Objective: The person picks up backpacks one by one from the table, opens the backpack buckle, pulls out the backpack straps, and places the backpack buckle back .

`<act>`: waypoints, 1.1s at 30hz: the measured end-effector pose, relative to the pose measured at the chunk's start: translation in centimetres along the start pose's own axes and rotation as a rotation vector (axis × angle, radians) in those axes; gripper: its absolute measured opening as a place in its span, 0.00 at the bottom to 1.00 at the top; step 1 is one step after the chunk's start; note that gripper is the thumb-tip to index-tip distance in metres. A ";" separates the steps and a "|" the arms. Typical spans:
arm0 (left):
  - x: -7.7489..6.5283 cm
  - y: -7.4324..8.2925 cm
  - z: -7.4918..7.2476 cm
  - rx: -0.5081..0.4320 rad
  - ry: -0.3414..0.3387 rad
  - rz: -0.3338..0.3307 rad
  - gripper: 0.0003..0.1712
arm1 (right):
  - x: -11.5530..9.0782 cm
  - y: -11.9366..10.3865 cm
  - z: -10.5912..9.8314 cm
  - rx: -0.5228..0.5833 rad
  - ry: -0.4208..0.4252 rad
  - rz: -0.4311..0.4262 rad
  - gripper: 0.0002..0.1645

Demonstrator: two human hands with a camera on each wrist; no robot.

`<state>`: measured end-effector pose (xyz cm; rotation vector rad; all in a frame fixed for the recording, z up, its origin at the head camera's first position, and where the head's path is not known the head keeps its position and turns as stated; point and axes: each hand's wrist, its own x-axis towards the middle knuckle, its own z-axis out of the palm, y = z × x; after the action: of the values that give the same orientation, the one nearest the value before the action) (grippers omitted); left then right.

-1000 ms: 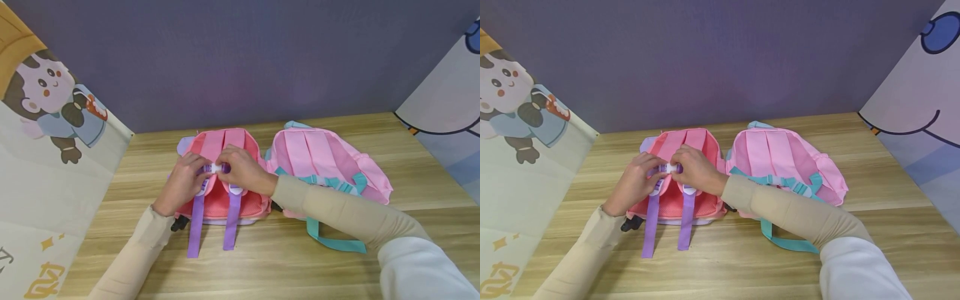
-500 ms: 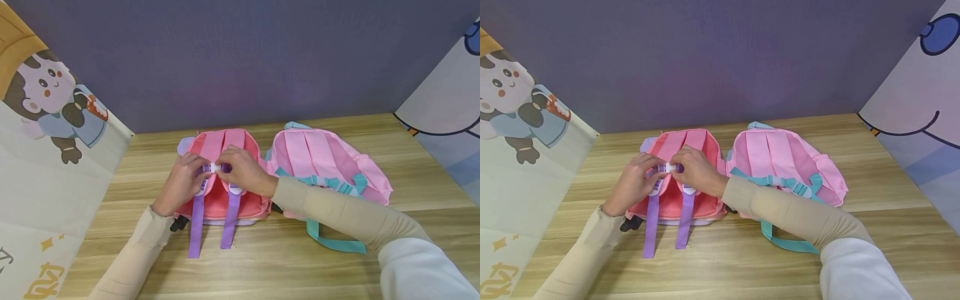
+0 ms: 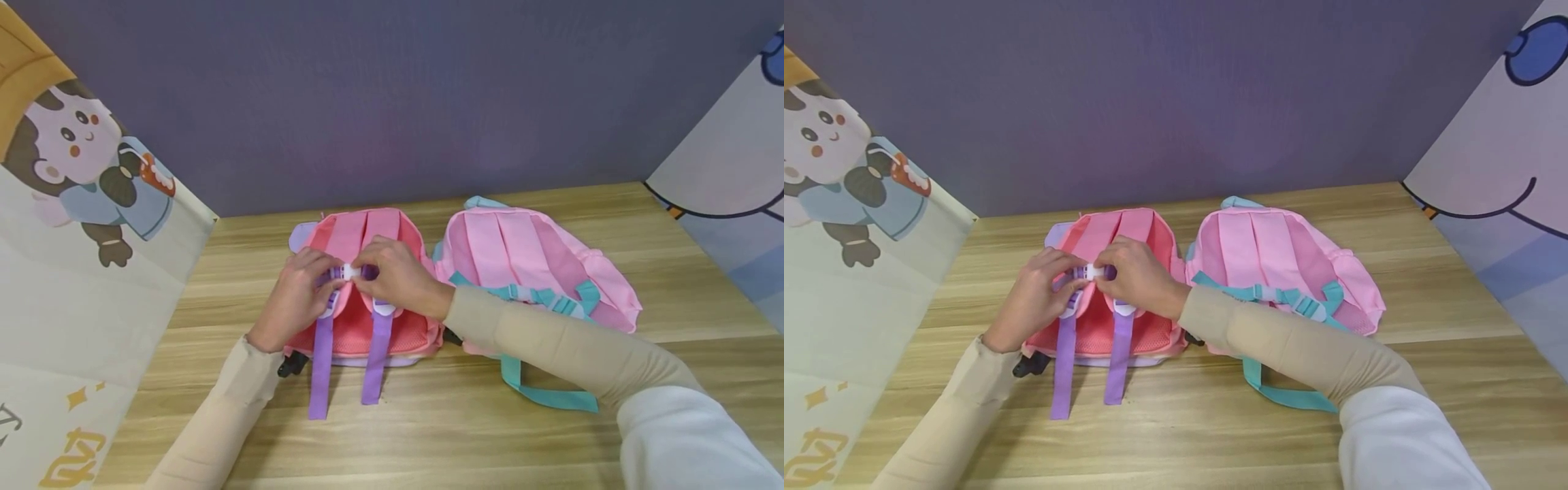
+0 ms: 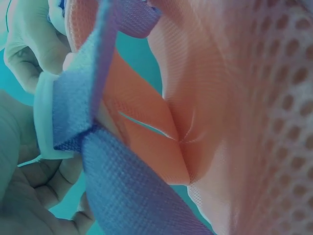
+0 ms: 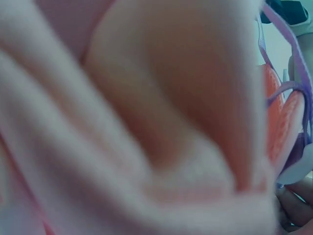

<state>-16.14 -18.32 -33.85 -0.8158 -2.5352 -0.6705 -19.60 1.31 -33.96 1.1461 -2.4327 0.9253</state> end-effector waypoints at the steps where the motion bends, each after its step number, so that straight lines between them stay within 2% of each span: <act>1: 0.0 0.0 0.0 0.001 0.003 0.006 0.19 | 0.0 0.0 0.0 -0.002 -0.004 0.005 0.11; 11: 0.0 -0.2 0.1 -0.016 0.024 0.011 0.18 | -0.1 -0.1 0.0 -0.030 0.025 -0.007 0.11; 22: 0.0 -0.2 0.1 -0.027 0.021 0.038 0.19 | -0.2 -0.1 -0.2 -0.030 -0.004 -0.008 0.11; 33: 0.0 0.0 0.0 -0.021 0.004 0.002 0.18 | -0.4 -0.2 -0.1 -0.030 0.019 -0.019 0.10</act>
<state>-16.13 -18.32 -33.87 -0.8235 -2.5273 -0.6983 -19.24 1.46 -34.02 1.1436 -2.4084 0.8872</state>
